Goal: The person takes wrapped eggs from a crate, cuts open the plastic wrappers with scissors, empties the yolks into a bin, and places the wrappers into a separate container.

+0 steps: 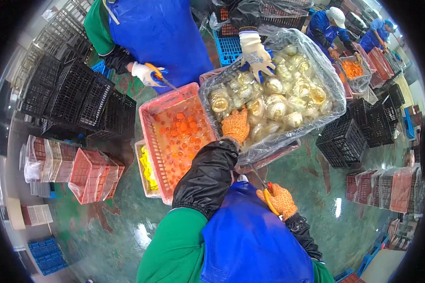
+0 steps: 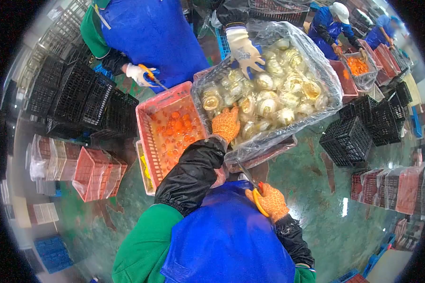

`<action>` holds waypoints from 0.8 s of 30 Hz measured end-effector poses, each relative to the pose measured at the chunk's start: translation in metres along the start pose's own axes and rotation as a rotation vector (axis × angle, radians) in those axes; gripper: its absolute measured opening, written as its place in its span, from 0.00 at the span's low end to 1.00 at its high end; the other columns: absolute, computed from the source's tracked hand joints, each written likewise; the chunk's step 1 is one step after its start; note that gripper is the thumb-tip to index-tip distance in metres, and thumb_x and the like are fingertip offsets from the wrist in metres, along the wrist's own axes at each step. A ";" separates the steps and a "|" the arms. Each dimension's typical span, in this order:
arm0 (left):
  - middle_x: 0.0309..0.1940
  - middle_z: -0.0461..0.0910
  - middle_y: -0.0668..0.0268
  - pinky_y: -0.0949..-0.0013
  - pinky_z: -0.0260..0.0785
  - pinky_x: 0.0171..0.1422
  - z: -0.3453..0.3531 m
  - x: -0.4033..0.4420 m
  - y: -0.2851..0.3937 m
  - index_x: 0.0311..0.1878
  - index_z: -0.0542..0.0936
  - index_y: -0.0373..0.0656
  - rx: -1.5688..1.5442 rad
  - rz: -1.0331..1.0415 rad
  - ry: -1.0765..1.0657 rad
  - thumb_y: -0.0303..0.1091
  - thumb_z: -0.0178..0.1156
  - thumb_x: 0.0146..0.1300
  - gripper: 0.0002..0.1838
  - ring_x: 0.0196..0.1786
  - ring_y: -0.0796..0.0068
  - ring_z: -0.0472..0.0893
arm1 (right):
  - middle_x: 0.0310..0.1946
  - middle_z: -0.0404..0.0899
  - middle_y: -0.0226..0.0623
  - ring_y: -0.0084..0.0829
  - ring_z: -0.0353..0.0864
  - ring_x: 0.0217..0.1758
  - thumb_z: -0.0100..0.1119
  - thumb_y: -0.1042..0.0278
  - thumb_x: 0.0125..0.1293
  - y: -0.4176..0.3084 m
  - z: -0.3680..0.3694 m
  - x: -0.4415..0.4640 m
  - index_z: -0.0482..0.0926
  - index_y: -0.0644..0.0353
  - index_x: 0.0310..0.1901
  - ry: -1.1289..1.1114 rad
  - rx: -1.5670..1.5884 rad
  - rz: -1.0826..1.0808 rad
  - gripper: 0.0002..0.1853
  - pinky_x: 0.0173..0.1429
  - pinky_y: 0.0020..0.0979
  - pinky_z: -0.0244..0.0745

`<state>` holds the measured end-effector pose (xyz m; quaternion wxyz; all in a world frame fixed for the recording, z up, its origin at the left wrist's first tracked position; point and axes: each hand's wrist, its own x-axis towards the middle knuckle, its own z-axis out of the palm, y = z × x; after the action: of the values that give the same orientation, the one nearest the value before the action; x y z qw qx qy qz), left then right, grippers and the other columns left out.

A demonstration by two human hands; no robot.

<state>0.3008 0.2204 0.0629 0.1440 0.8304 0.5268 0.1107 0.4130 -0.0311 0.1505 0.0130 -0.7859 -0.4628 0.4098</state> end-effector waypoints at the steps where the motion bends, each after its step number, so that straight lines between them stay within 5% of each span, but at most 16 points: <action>1: 0.48 0.74 0.50 0.46 0.71 0.46 0.001 0.000 -0.001 0.65 0.67 0.51 -0.079 -0.025 0.018 0.41 0.57 0.57 0.30 0.44 0.46 0.79 | 0.40 0.81 0.56 0.54 0.80 0.47 0.60 0.33 0.55 0.005 -0.001 -0.001 0.76 0.67 0.47 0.005 0.002 0.000 0.38 0.50 0.45 0.73; 7: 0.46 0.80 0.54 0.57 0.71 0.53 -0.011 -0.015 -0.021 0.61 0.73 0.47 -0.407 0.046 0.226 0.37 0.48 0.67 0.20 0.47 0.58 0.80 | 0.29 0.79 0.51 0.53 0.80 0.37 0.67 0.43 0.55 0.003 -0.003 0.013 0.75 0.61 0.38 0.462 0.229 -0.261 0.26 0.40 0.43 0.74; 9: 0.43 0.81 0.58 0.64 0.72 0.52 -0.018 -0.029 -0.027 0.60 0.73 0.45 -0.942 -0.096 0.218 0.36 0.51 0.68 0.19 0.45 0.68 0.80 | 0.28 0.79 0.49 0.51 0.80 0.34 0.69 0.47 0.55 -0.006 -0.001 0.027 0.74 0.59 0.37 0.510 0.303 -0.250 0.23 0.38 0.42 0.73; 11: 0.45 0.80 0.63 0.71 0.71 0.51 -0.026 -0.049 -0.028 0.59 0.74 0.40 -1.081 -0.151 0.170 0.38 0.53 0.69 0.19 0.45 0.74 0.79 | 0.25 0.77 0.42 0.34 0.77 0.24 0.66 0.58 0.60 -0.029 -0.002 0.031 0.74 0.59 0.37 0.826 0.524 -0.508 0.14 0.32 0.37 0.71; 12: 0.47 0.80 0.60 0.70 0.70 0.54 -0.050 -0.065 -0.014 0.59 0.74 0.38 -1.205 -0.238 0.109 0.41 0.52 0.70 0.21 0.47 0.72 0.78 | 0.26 0.77 0.42 0.34 0.78 0.25 0.66 0.58 0.60 -0.012 0.018 0.057 0.74 0.61 0.38 0.646 0.849 -0.385 0.16 0.32 0.35 0.72; 13: 0.48 0.79 0.60 0.70 0.69 0.56 -0.046 -0.070 -0.013 0.59 0.73 0.36 -1.309 -0.286 0.072 0.44 0.52 0.71 0.23 0.49 0.71 0.78 | 0.26 0.77 0.42 0.34 0.78 0.25 0.66 0.58 0.60 -0.019 0.017 0.059 0.74 0.61 0.38 0.643 0.847 -0.390 0.16 0.32 0.35 0.72; 16: 0.50 0.79 0.60 0.69 0.69 0.57 -0.019 -0.080 -0.010 0.60 0.73 0.35 -1.405 -0.297 0.055 0.46 0.51 0.71 0.24 0.51 0.70 0.78 | 0.31 0.80 0.54 0.55 0.80 0.38 0.59 0.42 0.62 -0.050 0.013 0.071 0.74 0.65 0.40 0.477 -0.008 -0.241 0.27 0.40 0.46 0.73; 21: 0.47 0.81 0.60 0.71 0.74 0.52 -0.019 -0.091 -0.030 0.57 0.74 0.34 -1.677 -0.345 0.116 0.40 0.52 0.71 0.20 0.46 0.73 0.81 | 0.34 0.79 0.57 0.55 0.79 0.43 0.56 0.39 0.62 -0.059 0.014 0.054 0.75 0.65 0.42 0.455 0.083 -0.181 0.30 0.47 0.49 0.71; 24: 0.45 0.81 0.57 0.67 0.77 0.49 0.001 -0.089 -0.058 0.54 0.75 0.33 -1.645 -0.387 0.236 0.38 0.51 0.72 0.17 0.44 0.69 0.82 | 0.45 0.78 0.60 0.56 0.77 0.50 0.56 0.31 0.58 -0.034 0.012 0.059 0.72 0.69 0.49 0.235 0.053 -0.390 0.40 0.53 0.46 0.71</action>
<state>0.2150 0.1631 0.0380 0.6617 0.3401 0.4228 0.5174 0.3946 0.0271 0.1185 0.1664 -0.7234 -0.5902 0.3172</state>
